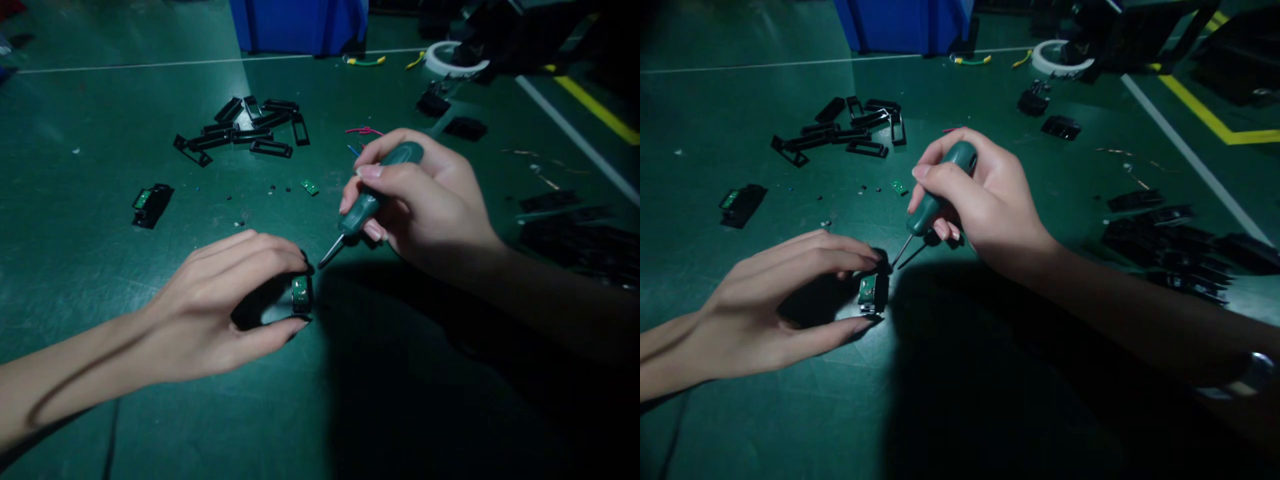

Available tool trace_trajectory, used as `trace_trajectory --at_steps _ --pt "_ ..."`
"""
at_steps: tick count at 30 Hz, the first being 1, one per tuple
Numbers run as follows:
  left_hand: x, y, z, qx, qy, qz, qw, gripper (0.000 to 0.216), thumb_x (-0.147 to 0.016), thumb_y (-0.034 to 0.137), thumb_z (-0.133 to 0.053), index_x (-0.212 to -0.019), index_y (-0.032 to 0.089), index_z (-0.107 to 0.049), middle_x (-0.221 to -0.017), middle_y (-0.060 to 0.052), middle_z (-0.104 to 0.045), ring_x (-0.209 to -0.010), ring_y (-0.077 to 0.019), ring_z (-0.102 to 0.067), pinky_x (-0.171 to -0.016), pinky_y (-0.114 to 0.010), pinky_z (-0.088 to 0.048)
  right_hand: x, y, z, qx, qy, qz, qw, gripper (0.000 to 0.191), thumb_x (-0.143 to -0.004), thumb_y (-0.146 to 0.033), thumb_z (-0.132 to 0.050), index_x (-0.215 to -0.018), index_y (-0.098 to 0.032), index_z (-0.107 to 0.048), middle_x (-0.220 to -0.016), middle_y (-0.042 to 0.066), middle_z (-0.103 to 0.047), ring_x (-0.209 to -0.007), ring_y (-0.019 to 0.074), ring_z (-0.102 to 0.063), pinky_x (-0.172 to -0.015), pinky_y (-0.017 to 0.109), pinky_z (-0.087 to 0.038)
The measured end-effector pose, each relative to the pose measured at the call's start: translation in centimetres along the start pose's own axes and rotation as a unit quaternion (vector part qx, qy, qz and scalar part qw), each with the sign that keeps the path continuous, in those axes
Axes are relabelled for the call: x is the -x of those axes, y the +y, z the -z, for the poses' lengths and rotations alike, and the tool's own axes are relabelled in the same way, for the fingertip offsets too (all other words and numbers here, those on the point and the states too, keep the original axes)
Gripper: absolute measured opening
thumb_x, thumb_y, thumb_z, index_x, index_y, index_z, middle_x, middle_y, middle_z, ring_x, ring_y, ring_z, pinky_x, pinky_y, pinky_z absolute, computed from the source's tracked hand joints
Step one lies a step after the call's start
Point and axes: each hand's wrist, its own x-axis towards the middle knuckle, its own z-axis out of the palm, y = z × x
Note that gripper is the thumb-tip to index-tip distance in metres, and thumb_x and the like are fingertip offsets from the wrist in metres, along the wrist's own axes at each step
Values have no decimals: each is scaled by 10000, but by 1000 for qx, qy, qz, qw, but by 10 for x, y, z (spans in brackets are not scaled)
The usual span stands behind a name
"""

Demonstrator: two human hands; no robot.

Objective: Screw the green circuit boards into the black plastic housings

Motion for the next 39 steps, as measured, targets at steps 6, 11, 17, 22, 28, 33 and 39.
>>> trace_trajectory --at_steps 6,11,17,22,28,33,39 --pt "6 -4 0 -66 49 -97 992 307 -902 337 -808 -1125 151 -710 -1191 -125 -742 -988 -212 -744 -820 -338 -590 1 1 -1 6 -1 25 1000 104 -878 -199 -693 -882 -200 -589 -656 1 -714 -376 107 -494 -336 261 -308" --pt "2 -12 4 -91 69 -191 975 284 -853 305 -847 -1036 118 -738 -1045 -144 -772 -855 -221 -736 -698 -363 -574 2 0 -2 12 2 29 999 100 -859 -184 -687 -878 -199 -590 -658 1 -712 -382 110 -494 -339 272 -297" --pt "-1 -20 5 -98 1 -152 983 521 -898 527 -785 -1246 168 -640 -1231 -164 -741 -1083 -296 -741 -890 -427 -607 4 0 -2 17 -4 40 999 89 -865 -200 -688 -885 -214 -603 -674 -1 -717 -394 122 -492 -358 304 -282" --pt "-2 -23 2 -63 -8 -128 990 594 -886 519 -796 -1273 105 -616 -1139 -167 -741 -1018 -307 -724 -864 -458 -615 4 0 -2 26 0 39 999 104 -864 -220 -697 -891 -223 -596 -681 -5 -720 -399 124 -489 -374 311 -278" --pt "1 -21 3 -44 -4 -109 993 457 -922 421 -777 -1246 129 -637 -1122 -151 -744 -1039 -283 -724 -879 -443 -613 4 0 -4 28 5 40 999 108 -860 -204 -687 -862 -243 -587 -678 -12 -716 -395 135 -485 -374 337 -252" --pt "0 -19 2 3 13 -128 992 447 -884 343 -819 -1225 107 -651 -1091 -149 -762 -1014 -273 -743 -865 -436 -624 5 -1 -4 34 8 38 999 99 -872 -200 -677 -844 -257 -602 -687 -13 -715 -402 135 -488 -372 339 -255" --pt "1 -17 3 35 8 -93 995 371 -903 331 -782 -1225 208 -644 -1154 -111 -758 -1082 -276 -742 -919 -453 -627 5 0 -4 32 6 40 999 99 -863 -206 -688 -848 -251 -602 -687 -11 -715 -392 126 -485 -372 328 -257"
